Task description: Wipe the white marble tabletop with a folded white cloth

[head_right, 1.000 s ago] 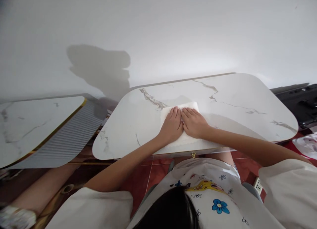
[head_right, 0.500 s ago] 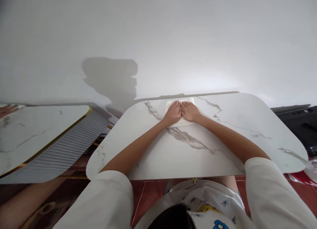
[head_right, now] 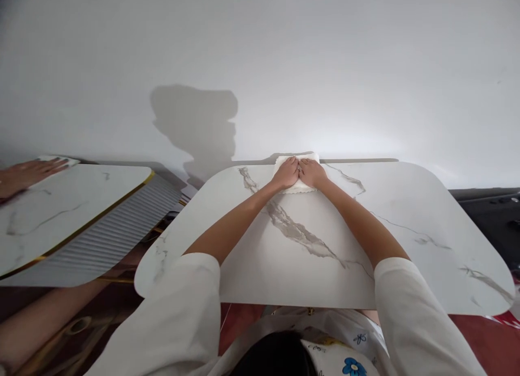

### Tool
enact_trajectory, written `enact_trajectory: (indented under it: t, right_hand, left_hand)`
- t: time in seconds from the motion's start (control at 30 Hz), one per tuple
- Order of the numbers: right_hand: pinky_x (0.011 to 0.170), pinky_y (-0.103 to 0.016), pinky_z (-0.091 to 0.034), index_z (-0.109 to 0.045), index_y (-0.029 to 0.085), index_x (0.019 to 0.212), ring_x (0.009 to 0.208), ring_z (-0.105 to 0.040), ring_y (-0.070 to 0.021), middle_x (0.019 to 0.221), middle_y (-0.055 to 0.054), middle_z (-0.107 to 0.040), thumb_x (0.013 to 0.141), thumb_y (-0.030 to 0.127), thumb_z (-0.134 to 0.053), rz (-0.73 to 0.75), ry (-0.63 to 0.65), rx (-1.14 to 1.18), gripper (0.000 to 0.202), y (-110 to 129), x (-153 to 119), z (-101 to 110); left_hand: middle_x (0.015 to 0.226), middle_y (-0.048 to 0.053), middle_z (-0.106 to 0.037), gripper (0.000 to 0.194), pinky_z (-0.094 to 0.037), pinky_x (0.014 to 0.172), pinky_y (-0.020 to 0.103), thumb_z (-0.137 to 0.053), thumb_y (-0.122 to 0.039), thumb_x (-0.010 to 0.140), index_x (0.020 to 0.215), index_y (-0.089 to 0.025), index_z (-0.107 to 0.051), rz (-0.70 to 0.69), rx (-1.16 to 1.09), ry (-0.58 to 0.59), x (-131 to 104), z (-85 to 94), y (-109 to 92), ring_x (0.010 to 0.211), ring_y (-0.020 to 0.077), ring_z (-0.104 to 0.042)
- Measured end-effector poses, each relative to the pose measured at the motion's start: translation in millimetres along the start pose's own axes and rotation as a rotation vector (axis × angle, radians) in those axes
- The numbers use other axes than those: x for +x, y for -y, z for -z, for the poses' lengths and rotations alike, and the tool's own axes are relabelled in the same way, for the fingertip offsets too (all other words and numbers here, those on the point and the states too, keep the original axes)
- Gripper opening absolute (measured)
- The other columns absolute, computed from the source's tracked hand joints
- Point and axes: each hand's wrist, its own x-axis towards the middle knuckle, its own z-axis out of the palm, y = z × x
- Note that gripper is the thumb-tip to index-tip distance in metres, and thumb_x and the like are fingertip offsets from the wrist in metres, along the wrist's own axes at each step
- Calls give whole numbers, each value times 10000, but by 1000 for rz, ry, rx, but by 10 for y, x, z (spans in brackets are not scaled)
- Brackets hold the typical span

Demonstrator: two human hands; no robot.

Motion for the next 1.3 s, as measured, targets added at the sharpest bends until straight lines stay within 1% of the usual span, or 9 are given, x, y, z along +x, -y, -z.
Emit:
enact_trajectory:
  t: [0.2,0.33,0.47,0.7,0.87,0.97,1.1,1.17,1.3]
  right_hand:
    - [1061,-358,-236,-424,2,1333,1287,-360,-258,1386,-159,-450,909,163,-309,-75,-31,-22,468,-45,-130,4]
    - [1065,-372,-226,-411,-3,1341,1297,-342,-262,1397,-169,-433,910,170,-296,-91,-32,-27,478,-10,-301,27]
    - [1057,-398,-244,-415,3,1340,1290,-355,-277,1394,-172,-436,903,183,-300,-99,-41,-28,486,92,-531,72]
    - [1074,-402,-243,-408,-5,1347,1300,-349,-279,1400,-179,-428,909,197,-303,-82,-27,-39,494,470,-1008,192]
    - [1074,-417,-267,-426,-5,1335,1292,-369,-279,1385,-181,-447,893,176,-315,-47,-50,-18,491,789,-1316,251]
    - [1067,-428,-289,-442,-9,1321,1284,-383,-278,1363,-192,-468,879,162,-316,7,-74,-21,490,974,-1538,292]
    - [1079,-438,-290,-440,-6,1327,1295,-377,-275,1378,-190,-453,875,177,-325,46,-81,-14,501,1159,-1900,378]
    - [1088,-436,-288,-437,-5,1331,1302,-370,-269,1390,-186,-440,875,179,-325,60,-75,-2,505,1200,-2086,433]
    - [1081,-456,-310,-432,26,1345,1316,-357,-255,1397,-174,-435,879,190,-319,46,-69,16,506,1160,-2396,544]
  left_hand:
    - [1414,247,-368,481,-204,1132,409,-282,-148,888,1305,69,-383,-45,-19,26,50,4,-120,1350,269,-301]
    - [1429,224,-363,492,-207,1132,425,-277,-161,887,1323,45,-373,-58,-43,8,-52,-25,-223,1359,270,-284]
    - [1431,219,-364,509,-211,1130,438,-274,-183,885,1333,41,-364,-80,-47,8,-234,-13,-358,1360,274,-281]
    - [1412,263,-366,540,-212,1137,413,-281,-197,875,1316,102,-366,-105,-4,-8,-803,118,-594,1352,287,-294]
    - [1410,202,-403,515,-260,1118,461,-264,-208,880,1331,9,-388,-76,-24,-53,-1275,205,-710,1351,278,-303]
    - [1410,196,-406,510,-271,1108,487,-273,-202,875,1337,-17,-384,-63,-38,-57,-1577,280,-830,1356,277,-295]
    - [1420,230,-374,523,-281,1104,482,-287,-207,871,1333,21,-378,20,-83,-23,-1966,404,-1106,1357,288,-290]
    - [1432,219,-362,531,-275,1110,470,-308,-207,860,1339,14,-376,59,-117,-6,-2108,456,-1271,1360,286,-283]
    - [1459,188,-333,556,-256,1121,451,-352,-202,834,1358,-17,-366,77,-192,46,-2214,505,-1570,1376,278,-249]
